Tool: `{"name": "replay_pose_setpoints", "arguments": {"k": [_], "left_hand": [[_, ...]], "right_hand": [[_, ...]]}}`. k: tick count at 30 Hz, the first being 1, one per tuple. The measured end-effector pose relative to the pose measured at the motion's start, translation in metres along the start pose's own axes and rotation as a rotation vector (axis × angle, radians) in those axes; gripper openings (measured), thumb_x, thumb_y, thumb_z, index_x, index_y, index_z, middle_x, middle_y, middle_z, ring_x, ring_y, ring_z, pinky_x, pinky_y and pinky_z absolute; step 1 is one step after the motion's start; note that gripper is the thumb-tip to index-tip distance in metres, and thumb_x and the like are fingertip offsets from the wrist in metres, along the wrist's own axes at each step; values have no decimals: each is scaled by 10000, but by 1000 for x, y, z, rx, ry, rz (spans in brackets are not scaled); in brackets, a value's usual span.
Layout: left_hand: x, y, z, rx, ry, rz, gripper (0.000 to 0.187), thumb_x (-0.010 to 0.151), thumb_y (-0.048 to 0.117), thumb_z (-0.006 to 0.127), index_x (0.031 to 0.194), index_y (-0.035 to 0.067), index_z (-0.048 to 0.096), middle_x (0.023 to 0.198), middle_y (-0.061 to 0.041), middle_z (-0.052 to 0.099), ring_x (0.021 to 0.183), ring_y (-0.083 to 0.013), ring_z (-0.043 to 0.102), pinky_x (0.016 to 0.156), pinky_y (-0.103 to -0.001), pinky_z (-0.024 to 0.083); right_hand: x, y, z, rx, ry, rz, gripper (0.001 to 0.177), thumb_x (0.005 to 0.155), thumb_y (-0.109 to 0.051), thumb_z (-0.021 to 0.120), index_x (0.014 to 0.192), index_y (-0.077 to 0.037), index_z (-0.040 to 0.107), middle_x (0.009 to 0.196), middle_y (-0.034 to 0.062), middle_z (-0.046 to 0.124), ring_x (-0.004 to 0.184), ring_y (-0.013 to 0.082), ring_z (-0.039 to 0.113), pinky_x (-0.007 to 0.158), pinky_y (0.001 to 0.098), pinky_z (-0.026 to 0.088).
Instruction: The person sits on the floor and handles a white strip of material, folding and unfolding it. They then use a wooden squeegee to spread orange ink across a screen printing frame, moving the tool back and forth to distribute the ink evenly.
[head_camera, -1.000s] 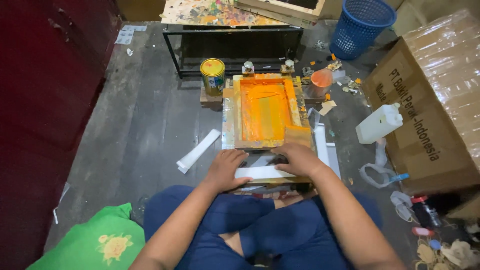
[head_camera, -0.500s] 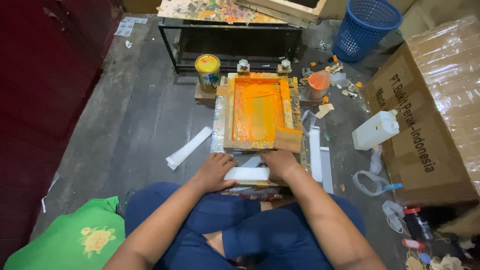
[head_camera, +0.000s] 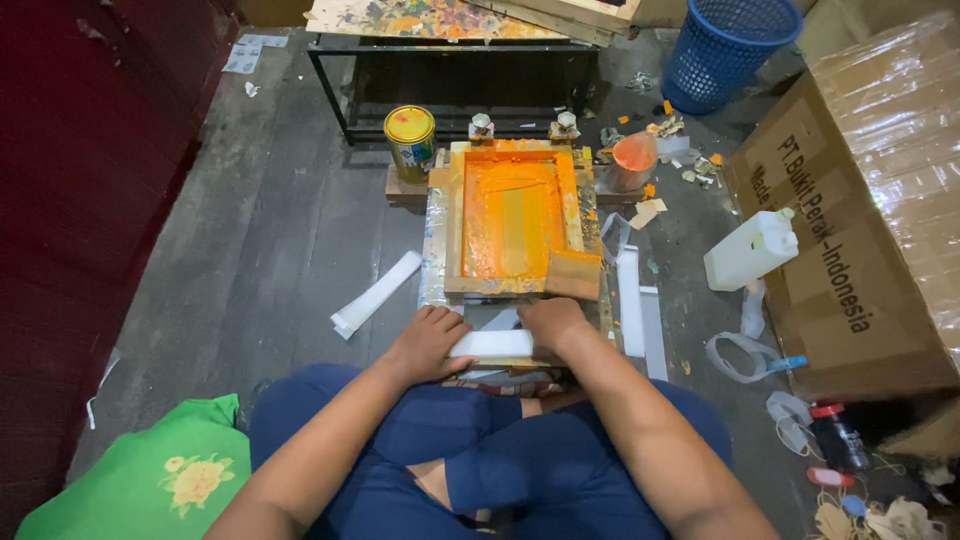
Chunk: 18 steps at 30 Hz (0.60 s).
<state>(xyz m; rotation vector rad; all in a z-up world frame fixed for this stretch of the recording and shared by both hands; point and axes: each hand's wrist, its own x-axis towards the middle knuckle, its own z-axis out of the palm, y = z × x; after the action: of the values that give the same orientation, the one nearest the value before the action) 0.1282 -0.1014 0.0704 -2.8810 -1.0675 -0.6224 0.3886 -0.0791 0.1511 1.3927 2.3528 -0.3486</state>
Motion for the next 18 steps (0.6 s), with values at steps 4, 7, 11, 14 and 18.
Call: {"name": "replay_pose_setpoints", "arguments": {"k": [4, 7, 11, 14, 18], "left_hand": [[0, 1, -1, 22, 21, 6, 493, 891, 567, 670, 1077, 112, 715, 944, -78, 670, 919, -254, 643, 872, -418, 463], [-1, 2, -3, 16, 52, 21, 507, 923, 579, 642, 1071, 100, 717, 929, -85, 670, 879, -252, 638, 841, -406, 456], [0, 4, -6, 31, 71, 13, 516, 927, 591, 636, 1075, 104, 722, 910, -85, 678, 841, -246, 642, 822, -399, 458], [0, 4, -5, 28, 75, 12, 531, 935, 602, 617, 1092, 106, 723, 911, -86, 684, 831, -248, 646, 815, -396, 459], [-1, 5, -7, 17, 84, 6, 556, 920, 618, 637, 1108, 103, 727, 917, -88, 693, 819, -247, 649, 807, -387, 458]], "right_hand": [[8, 3, 4, -18, -9, -14, 511, 839, -231, 719, 1339, -156, 645, 999, 152, 760, 918, 345, 754, 720, 488, 608], [12, 4, 5, -29, -41, -11, 548, 739, -274, 841, 1247, -137, 688, 992, 155, 759, 926, 366, 751, 726, 517, 607], [11, 3, 3, -17, -41, -20, 554, 732, -229, 815, 1261, -141, 674, 1032, 162, 754, 961, 382, 744, 754, 526, 602], [10, 0, 0, 11, -44, -40, 559, 714, -224, 833, 1242, -136, 672, 1054, 173, 749, 990, 399, 737, 776, 538, 599], [3, -2, 1, 31, 16, -50, 500, 771, -191, 777, 1254, -133, 661, 1071, 185, 745, 990, 400, 739, 774, 518, 601]]}}
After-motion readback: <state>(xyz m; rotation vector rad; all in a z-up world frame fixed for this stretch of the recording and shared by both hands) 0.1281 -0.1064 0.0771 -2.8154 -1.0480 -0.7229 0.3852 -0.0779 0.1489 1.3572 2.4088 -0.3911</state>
